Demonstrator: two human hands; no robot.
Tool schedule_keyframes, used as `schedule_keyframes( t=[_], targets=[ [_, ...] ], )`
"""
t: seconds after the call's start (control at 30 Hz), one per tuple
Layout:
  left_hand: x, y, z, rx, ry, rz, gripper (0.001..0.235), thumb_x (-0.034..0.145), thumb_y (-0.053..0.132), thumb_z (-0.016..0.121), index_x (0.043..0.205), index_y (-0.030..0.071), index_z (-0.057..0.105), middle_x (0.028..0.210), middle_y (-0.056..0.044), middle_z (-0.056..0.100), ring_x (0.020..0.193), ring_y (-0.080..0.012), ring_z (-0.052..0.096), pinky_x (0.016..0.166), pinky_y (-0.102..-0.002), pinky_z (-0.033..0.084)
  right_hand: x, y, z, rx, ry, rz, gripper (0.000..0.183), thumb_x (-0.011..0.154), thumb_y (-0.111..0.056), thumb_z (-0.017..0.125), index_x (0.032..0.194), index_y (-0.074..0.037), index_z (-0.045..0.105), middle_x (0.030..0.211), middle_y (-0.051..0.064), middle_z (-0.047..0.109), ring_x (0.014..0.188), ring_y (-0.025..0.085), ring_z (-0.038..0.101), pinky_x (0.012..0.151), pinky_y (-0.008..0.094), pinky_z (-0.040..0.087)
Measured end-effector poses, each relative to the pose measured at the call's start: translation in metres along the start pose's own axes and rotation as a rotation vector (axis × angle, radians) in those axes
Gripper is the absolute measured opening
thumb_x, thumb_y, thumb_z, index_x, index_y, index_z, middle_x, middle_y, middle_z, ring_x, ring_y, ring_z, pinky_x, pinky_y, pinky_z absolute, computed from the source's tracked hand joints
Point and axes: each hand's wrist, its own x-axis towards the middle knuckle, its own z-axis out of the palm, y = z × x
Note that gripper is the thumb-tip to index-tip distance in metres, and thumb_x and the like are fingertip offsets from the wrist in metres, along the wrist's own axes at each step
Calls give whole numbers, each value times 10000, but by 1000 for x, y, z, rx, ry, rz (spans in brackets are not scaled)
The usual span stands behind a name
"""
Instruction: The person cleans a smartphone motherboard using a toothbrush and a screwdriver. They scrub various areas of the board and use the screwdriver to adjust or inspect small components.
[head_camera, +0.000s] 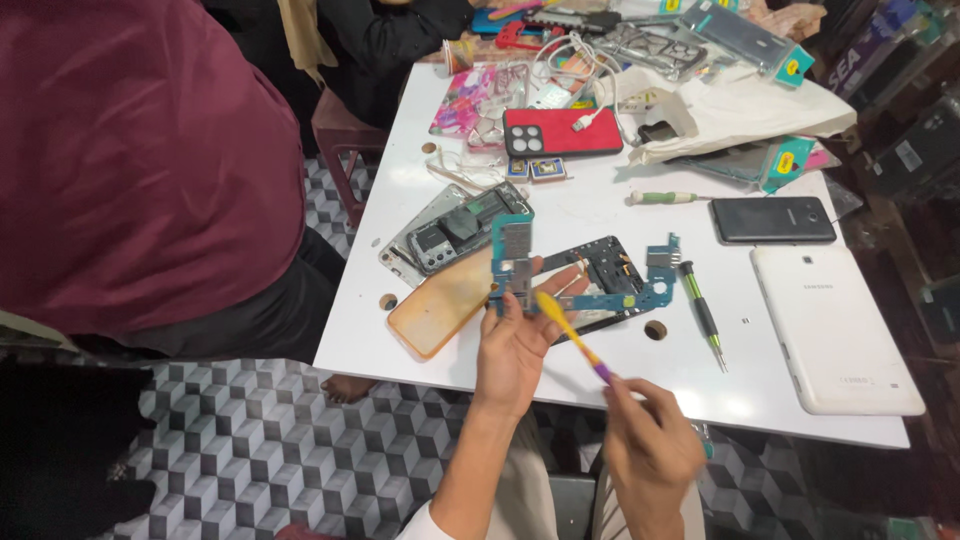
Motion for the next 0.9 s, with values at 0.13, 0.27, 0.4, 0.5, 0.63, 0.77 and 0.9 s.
schedule_keyframes(
  t=[0.13,0.27,0.4,0.5,0.63,0.77,0.9],
  targets=[
    [1,2,0,-17,15,-22,566,1097,390,354,1531,27,353,1469,-297,528,1361,-371,555,1060,-411,524,-1,-8,6,94,-78,-3,243,814,53,763,1054,19,751,919,113,713,669,79,678,562,212,504],
    [1,2,0,-13,-15,5,563,1107,384,352,1531,14,353,1472,-307,524,1348,-393,560,1061,-427,527,0,-8,0,40,-79,123,259,777,24,796,1034,6,776,850,86,725,588,86,652,515,214,487],
    [1,3,-2,-23,28,13,567,1103,368,361,1532,-3,360,1487,-306,517,1339,-412,561,1039,-437,527,-2,-3,5,86,-105,11,253,767,4,806,1017,4,769,821,71,702,603,72,642,535,204,485],
    [1,1,-4,-42,63,34,556,1096,368,364,1515,2,360,1474,-311,518,1336,-413,569,1031,-438,559,-4,4,4,67,-98,41,214,789,0,812,999,-3,771,777,53,687,605,62,620,535,206,467],
    [0,-3,-5,-45,48,55,540,1104,361,365,1500,-6,372,1453,-315,532,1323,-433,573,1033,-444,573,-3,14,-14,46,5,232,270,819,16,801,1087,12,768,815,61,695,591,66,547,485,221,385],
    [1,-1,-4,-65,46,45,536,1106,357,370,1498,-8,389,1418,-319,556,1308,-443,582,1023,-458,559,-3,17,-26,-37,86,175,311,828,15,804,1136,0,760,777,46,650,570,47,523,476,215,371],
    [0,-3,-5,-114,49,14,515,1097,336,385,1484,-6,390,1395,-322,565,1296,-444,584,1030,-459,571,-18,11,-13,56,41,27,283,812,25,796,1091,-16,774,759,35,618,585,39,521,508,209,394]
  ],
)
